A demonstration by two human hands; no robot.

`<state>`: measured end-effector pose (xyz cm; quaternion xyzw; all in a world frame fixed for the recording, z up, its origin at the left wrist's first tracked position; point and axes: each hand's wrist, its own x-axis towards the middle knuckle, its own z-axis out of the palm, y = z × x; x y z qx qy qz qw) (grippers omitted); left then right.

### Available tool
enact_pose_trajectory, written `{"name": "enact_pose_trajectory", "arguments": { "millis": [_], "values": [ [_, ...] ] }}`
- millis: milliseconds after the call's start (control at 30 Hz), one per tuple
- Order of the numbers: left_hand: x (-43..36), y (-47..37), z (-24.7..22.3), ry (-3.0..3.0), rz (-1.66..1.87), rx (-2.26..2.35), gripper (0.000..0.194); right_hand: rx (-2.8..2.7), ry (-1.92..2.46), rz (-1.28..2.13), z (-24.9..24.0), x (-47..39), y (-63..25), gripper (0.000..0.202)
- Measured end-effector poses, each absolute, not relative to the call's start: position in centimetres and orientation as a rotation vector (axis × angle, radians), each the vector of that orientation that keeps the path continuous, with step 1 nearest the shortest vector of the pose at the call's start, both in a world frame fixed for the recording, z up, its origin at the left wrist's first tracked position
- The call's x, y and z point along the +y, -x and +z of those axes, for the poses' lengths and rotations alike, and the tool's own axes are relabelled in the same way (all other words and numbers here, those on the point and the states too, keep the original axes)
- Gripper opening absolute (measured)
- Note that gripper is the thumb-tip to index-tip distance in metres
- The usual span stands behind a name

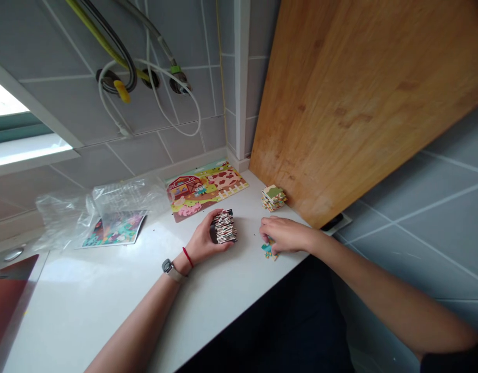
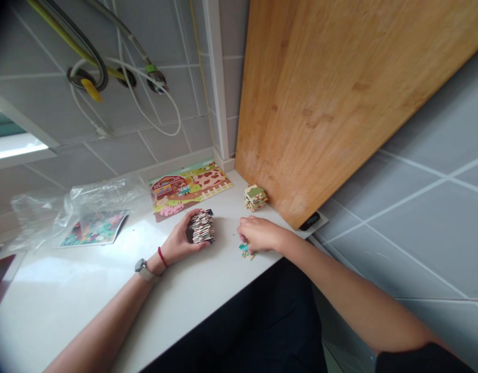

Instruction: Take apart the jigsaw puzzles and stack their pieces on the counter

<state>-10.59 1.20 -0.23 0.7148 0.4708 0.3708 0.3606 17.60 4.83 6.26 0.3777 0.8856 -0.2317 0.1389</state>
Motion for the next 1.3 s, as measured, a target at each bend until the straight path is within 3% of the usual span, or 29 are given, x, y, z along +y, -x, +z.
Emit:
{"name": "enact_pose_trajectory", "arguments": {
  "millis": [200, 367, 600, 700, 833, 1033, 1300],
  "values": [
    [1.2, 10.5, 0.1, -1.857, 0.942, 1.222, 0.085, 2.504, -1.202, -0.666, 6.9, 3.4, -18.3, 0.053],
    [1.2, 10.5, 0.2, -1.857, 0.933, 1.221, 0.085, 2.560, -1.269, -0.674, 6.6, 3.1, -18.8, 0.040],
    [1.2, 10.6, 0.0, -1.798, 0.946, 1.182, 0.087, 2.890, -1.686, -1.086, 4.8, 6.4, -16.8, 0.010],
    [1.2, 10.6, -0.2, -1.795, 0.957, 1.162, 0.086, 3.018, -1.907, -1.373, 3.3, 8.7, -13.7, 0.016],
    [1.3, 10.6, -0.3, -1.833, 0.966, 1.168, 0.087, 2.947, -1.714, -1.786, 1.0, 10.7, -10.2, 0.015],
    [1.5, 10.5, -0.1, -2.034, 1.034, 1.261, 0.084, 2.880, -1.529, -2.034, -0.6, 10.8, -9.5, 0.017],
    [1.3, 10.4, -0.7, -1.936, 0.896, 1.336, 0.095, 2.717, -1.511, -2.383, -1.5, 10.7, -8.9, 0.022]
  ]
}}
